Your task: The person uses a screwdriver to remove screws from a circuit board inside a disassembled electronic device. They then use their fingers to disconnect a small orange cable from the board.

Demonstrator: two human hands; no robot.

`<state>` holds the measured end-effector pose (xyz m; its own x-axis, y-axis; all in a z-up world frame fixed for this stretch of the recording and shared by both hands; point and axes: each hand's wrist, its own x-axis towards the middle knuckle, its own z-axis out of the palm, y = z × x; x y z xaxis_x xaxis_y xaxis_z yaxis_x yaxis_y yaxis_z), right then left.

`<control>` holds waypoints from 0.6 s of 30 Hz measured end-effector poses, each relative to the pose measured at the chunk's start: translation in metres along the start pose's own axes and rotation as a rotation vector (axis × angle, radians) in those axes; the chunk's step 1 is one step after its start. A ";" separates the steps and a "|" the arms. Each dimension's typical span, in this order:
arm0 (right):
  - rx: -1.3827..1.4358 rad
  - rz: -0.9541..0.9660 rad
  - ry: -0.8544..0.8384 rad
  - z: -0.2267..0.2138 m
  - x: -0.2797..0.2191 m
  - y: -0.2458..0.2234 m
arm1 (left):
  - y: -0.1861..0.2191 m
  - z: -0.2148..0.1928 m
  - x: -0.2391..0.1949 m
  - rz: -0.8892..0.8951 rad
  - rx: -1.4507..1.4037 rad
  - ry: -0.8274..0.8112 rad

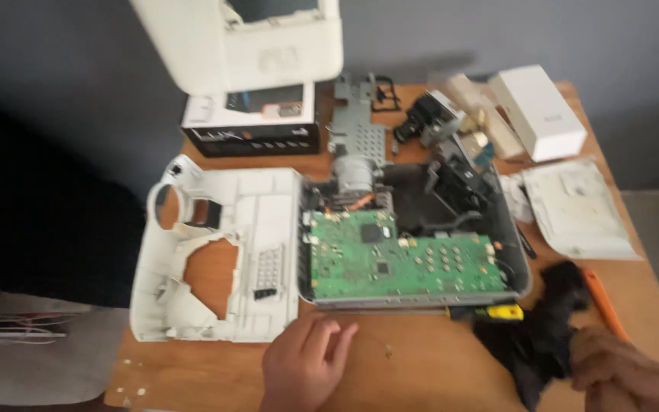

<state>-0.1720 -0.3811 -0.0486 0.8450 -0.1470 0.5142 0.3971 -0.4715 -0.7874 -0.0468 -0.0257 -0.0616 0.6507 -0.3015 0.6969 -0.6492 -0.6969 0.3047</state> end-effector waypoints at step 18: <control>0.170 1.005 -0.202 -0.001 -0.049 0.043 | -0.030 -0.010 0.028 -0.060 -0.027 0.076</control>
<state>-0.1965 -0.3947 -0.1076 0.8522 -0.2482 -0.4607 -0.4921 -0.0806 -0.8668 -0.0134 -0.0069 -0.0450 0.6574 -0.2089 0.7240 -0.6211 -0.6944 0.3635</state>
